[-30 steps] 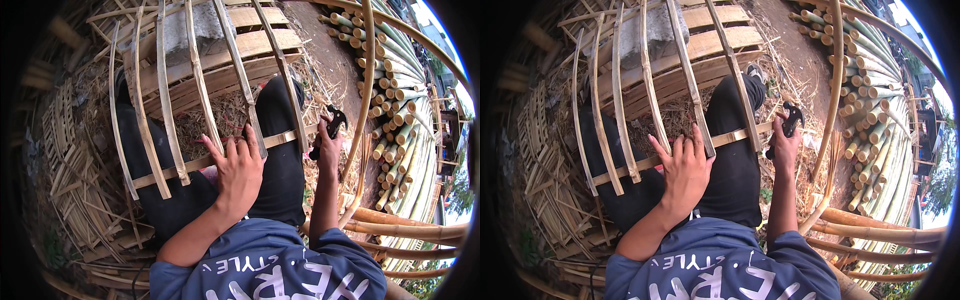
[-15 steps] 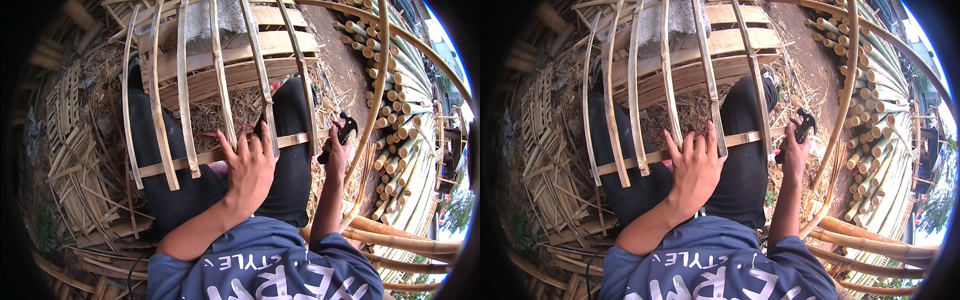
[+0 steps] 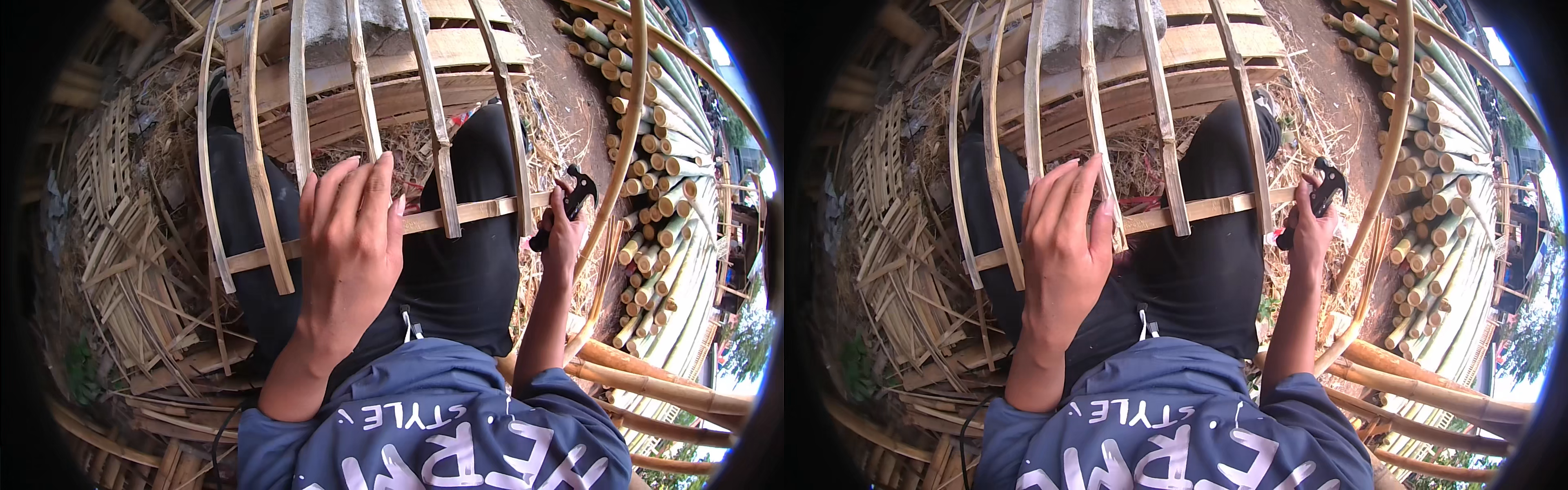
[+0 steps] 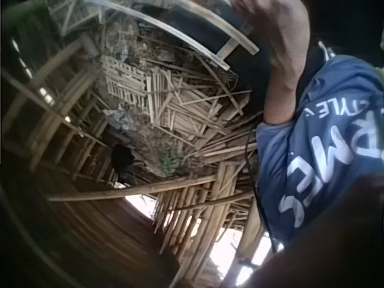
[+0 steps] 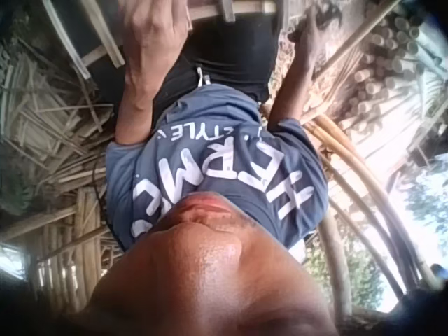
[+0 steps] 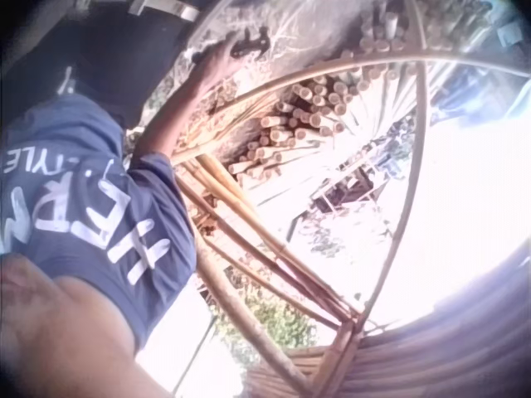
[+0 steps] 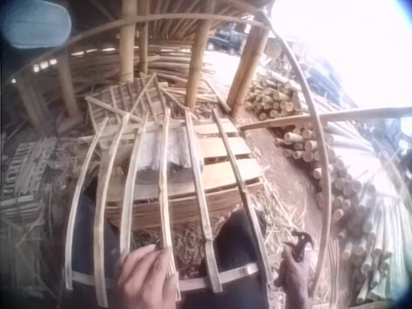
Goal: The person assembles a bamboo frame by positioning bamboo slats across a wooden base and hammering nails into them using a hammer.
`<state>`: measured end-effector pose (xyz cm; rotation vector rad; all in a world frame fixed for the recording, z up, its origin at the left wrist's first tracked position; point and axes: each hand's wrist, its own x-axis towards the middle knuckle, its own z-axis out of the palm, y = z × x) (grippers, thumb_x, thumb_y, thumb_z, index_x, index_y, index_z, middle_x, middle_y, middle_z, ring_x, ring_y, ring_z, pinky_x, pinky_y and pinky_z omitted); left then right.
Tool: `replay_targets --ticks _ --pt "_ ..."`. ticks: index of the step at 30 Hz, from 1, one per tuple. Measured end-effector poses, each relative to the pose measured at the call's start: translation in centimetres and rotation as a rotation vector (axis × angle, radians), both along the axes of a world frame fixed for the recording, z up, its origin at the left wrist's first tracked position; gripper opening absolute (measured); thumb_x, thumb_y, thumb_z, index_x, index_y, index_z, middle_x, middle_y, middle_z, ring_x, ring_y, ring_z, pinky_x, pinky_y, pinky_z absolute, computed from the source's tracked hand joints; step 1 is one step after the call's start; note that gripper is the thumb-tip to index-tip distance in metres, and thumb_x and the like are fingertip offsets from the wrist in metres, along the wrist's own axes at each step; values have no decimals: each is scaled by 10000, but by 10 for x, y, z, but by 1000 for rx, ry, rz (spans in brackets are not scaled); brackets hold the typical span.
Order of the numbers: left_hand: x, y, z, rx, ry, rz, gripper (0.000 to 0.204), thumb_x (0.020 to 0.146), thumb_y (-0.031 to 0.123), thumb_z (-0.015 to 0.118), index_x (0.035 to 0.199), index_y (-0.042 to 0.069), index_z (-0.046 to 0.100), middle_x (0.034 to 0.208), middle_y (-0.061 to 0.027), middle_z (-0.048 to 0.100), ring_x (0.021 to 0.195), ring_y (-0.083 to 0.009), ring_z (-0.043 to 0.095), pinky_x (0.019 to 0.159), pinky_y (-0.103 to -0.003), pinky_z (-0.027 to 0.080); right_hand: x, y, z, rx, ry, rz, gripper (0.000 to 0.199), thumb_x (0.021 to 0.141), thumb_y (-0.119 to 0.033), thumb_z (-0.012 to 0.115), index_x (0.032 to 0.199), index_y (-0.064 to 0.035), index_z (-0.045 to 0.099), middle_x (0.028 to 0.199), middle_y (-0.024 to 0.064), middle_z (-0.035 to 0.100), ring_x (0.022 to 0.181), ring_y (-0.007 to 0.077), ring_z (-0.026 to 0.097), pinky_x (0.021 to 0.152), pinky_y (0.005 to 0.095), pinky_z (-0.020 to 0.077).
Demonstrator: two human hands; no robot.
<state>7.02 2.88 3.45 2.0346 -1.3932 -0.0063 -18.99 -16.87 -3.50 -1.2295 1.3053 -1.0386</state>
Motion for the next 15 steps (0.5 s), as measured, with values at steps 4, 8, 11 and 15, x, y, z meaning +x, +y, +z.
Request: replay_targets --ticks 4,8,11,15 --pt "-18 2 -10 60 -109 -100 314 898 100 677 1195 0 681 1199 -99 656 1266 -292 553 1155 -639 281 1 2 -1 5 -18 3 242 992 -152 682 1206 -40 660 753 -69 527 542 14 425 478 209 339" --pt "-46 -6 -19 151 -143 -220 416 886 197 721 1226 -30 648 1217 -117 643 1346 -271 516 1151 -768 147 0 4 -1 8 -16 8 244 995 -158 681 1207 -41 658 752 -71 524 539 13 417 474 213 337" --pt "-53 -11 -23 177 -136 -257 450 881 222 731 1240 -31 632 1194 -127 645 1316 -267 545 1149 -762 170 0 4 -1 5 -18 11 245 999 -167 678 1207 -39 658 751 -72 521 538 12 408 478 215 333" --pt "-58 -15 -32 86 -125 -270 447 890 224 705 1225 -60 624 1113 -141 636 1212 -279 614 1135 -757 240 2 4 -1 6 -20 -3 236 1002 -178 676 1203 -56 668 733 -77 504 534 16 402 480 210 318"
